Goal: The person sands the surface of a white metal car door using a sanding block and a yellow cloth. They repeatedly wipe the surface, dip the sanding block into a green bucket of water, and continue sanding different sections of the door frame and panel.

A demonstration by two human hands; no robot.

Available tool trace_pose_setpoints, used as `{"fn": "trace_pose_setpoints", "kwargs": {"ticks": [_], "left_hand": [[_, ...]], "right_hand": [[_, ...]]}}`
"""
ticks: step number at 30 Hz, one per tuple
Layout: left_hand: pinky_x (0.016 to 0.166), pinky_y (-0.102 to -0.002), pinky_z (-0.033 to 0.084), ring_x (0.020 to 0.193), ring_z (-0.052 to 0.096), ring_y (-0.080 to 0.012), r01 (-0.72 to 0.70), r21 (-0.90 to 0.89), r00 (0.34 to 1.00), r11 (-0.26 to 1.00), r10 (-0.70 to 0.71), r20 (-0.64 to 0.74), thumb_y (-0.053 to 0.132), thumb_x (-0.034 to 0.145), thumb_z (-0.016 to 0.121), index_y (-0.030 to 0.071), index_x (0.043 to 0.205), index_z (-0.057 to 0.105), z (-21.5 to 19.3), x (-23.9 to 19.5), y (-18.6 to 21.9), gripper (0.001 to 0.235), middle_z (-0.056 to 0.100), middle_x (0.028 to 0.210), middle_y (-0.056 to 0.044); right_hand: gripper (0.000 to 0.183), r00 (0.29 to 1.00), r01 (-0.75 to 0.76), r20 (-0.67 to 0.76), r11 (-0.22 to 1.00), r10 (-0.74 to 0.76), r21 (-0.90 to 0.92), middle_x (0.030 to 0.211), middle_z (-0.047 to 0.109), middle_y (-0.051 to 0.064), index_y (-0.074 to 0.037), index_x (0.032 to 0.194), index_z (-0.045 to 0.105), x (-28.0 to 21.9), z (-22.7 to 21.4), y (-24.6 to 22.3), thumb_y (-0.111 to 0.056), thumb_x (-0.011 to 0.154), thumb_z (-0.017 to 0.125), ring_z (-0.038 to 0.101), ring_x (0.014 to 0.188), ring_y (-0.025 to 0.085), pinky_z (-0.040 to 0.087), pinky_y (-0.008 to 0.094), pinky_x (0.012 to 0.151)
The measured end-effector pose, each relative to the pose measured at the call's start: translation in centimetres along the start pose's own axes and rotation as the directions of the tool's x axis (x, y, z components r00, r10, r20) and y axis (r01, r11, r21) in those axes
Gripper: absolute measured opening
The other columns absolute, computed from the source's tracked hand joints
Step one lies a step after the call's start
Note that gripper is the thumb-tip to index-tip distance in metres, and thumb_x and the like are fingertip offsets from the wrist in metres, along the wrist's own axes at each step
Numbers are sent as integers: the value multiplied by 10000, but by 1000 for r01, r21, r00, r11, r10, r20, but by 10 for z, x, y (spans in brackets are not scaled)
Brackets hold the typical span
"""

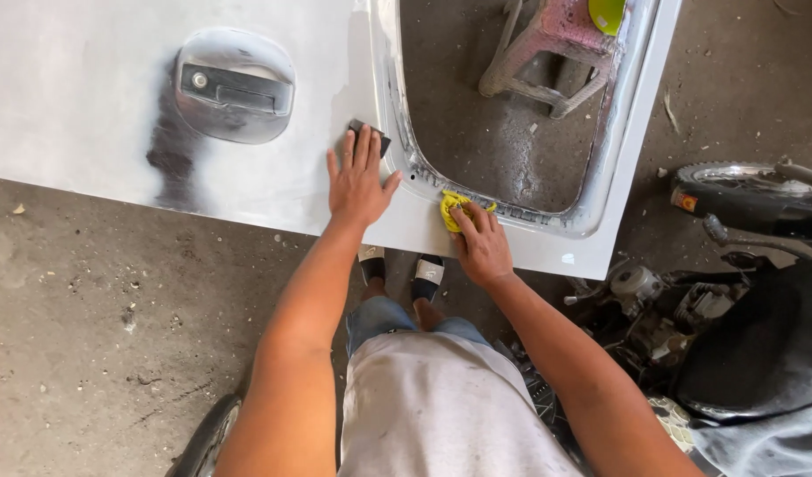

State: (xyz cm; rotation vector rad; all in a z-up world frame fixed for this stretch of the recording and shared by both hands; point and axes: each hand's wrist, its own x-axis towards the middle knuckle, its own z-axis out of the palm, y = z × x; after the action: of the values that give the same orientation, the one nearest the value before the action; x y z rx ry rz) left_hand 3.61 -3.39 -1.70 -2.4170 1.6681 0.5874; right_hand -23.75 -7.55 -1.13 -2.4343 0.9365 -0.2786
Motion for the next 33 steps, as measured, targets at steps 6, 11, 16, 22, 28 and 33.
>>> {"fn": "trace_pose_setpoints", "kwargs": {"ticks": [6, 11, 16, 22, 28, 33], "left_hand": [[1223, -627, 53, 1572, -28, -334, -216, 43, 967, 975, 208, 146, 708, 1003, 274, 98, 1643, 72, 9, -98, 95, 907, -38, 1714, -117], [1241, -608, 41, 1578, -13, -296, -148, 15, 987, 989, 146, 66, 665, 1002, 282, 161, 1648, 64, 23, -66, 38, 848, -38, 1722, -67], [1235, -605, 27, 1568, -8, -346, 106, -49, 994, 993, -106, -7, 678, 1021, 353, 110, 1649, 57, 15, -49, 32, 896, -40, 1705, -121], [1243, -581, 24, 1585, 8, -312, -170, -101, 983, 980, 176, 51, 662, 933, 506, 119, 1656, 130, 51, -75, 135, 979, 10, 1721, -131], [1289, -544, 32, 1614, 42, -250, -139, -128, 987, 982, 148, 67, 560, 972, 502, 203, 1666, 152, 4, -83, 48, 854, 62, 1753, -19], [1220, -606, -22, 1562, -40, -361, 170, -148, 983, 974, -179, -48, 602, 1038, 403, 82, 1639, 46, 24, -90, 28, 870, -49, 1704, -172]], "right_hand": [[481, 995, -96, -27, 984, 93, -148, 1446, 507, 160, -135, 1423, 538, -35, 12, 49, -287, 980, 650, 524, 1278, 350, 385, 507, 1091], [511, 971, -235, -79, 962, 225, -139, 1463, 493, 164, -137, 1461, 516, -64, 0, 86, -300, 994, 645, 510, 1298, 371, 393, 487, 1123], [497, 898, -426, -166, 900, 408, -93, 1471, 463, 211, -134, 1458, 507, -87, -4, 106, -268, 1002, 652, 471, 1311, 421, 403, 494, 1102], [535, 821, -508, -274, 860, 500, 48, 1459, 468, 225, -124, 1502, 477, -90, 4, 111, -187, 1000, 651, 466, 1303, 447, 394, 521, 1100], [536, 824, -500, -249, 860, 509, 103, 1459, 476, 220, -121, 1488, 489, -88, 2, 110, -176, 982, 659, 466, 1310, 451, 392, 508, 1097], [532, 791, -526, -301, 843, 533, 109, 1498, 454, 219, -123, 1492, 485, -83, 15, 111, -166, 990, 654, 456, 1335, 439, 396, 501, 1110]]}}
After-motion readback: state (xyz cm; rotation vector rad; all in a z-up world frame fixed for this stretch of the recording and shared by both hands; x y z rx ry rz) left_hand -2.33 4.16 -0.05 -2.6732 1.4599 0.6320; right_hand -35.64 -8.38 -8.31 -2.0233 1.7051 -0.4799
